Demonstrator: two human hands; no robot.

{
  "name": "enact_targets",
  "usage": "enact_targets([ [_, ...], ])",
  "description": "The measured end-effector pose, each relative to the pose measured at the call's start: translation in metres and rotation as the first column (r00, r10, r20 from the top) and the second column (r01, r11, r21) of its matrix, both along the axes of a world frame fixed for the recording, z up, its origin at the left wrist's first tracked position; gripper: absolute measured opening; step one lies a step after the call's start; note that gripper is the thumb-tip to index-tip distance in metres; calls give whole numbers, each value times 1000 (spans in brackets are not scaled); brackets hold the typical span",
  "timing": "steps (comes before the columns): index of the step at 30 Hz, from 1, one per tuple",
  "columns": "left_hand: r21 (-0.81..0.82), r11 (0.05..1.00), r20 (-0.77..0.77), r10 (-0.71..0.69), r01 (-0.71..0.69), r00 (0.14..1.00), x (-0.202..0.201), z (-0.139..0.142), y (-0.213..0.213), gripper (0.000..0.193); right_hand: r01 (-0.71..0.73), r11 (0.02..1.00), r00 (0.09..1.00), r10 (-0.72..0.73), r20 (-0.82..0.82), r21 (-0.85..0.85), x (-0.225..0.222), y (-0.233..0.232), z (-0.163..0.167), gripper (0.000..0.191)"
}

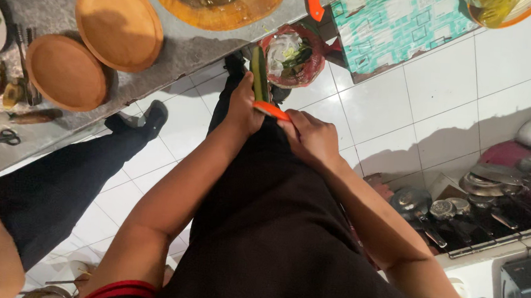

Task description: The person peels a cucumber with a peeler, then slices it into rounds on a wooden cutting board. The sliced cucumber is placed into small bowls lined with banana leaves.

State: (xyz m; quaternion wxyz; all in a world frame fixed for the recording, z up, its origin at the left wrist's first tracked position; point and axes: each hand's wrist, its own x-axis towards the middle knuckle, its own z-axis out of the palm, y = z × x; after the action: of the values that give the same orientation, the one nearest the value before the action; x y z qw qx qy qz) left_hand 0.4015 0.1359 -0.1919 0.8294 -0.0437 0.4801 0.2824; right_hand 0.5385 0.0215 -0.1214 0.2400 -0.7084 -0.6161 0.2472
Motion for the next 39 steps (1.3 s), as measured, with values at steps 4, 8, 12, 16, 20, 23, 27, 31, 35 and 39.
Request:
enact_targets([
  [4,159,987,98,-26,10,995,0,-4,-5,31,5,1000,996,-6,-94,-16,3,-2,0,25],
  [8,34,999,33,0,-1,999,4,-6,-2,33,6,1000,999,-5,-35,7,2,-4,-3,26],
  [12,-62,998,15,33,-32,999,3,-2,-3,34,58,997,997,-55,57,-49,0,1,-14,25],
  [16,235,945,-11,-233,229,972,0,8,-17,25,112,981,990,-98,100,-155,7,16,-31,21],
  [20,24,964,197,-265,266,944,-3,15,-25,33,217,970,975,-209,79,-114,24,40,-51,22],
  [23,28,943,219,-329,331,919,-11,22,-28,33,238,948,966,-208,154,-211,39,53,-63,30],
  [27,72,910,153,-415,409,897,-17,28,-33,42,384,886,923,-378,73,-261,52,60,-75,36],
  [31,154,841,22,-528,519,849,-13,31,-32,52,422,686,537,-716,-446,-593,55,65,-77,40],
  [35,249,741,-127,-614,624,779,-7,33,-27,58,288,665,134,-740,-659,-689,53,71,-75,34],
  [39,287,748,-100,-598,599,795,-11,34,-22,61,329,618,8,-757,-653,-714,54,79,-77,30],
])
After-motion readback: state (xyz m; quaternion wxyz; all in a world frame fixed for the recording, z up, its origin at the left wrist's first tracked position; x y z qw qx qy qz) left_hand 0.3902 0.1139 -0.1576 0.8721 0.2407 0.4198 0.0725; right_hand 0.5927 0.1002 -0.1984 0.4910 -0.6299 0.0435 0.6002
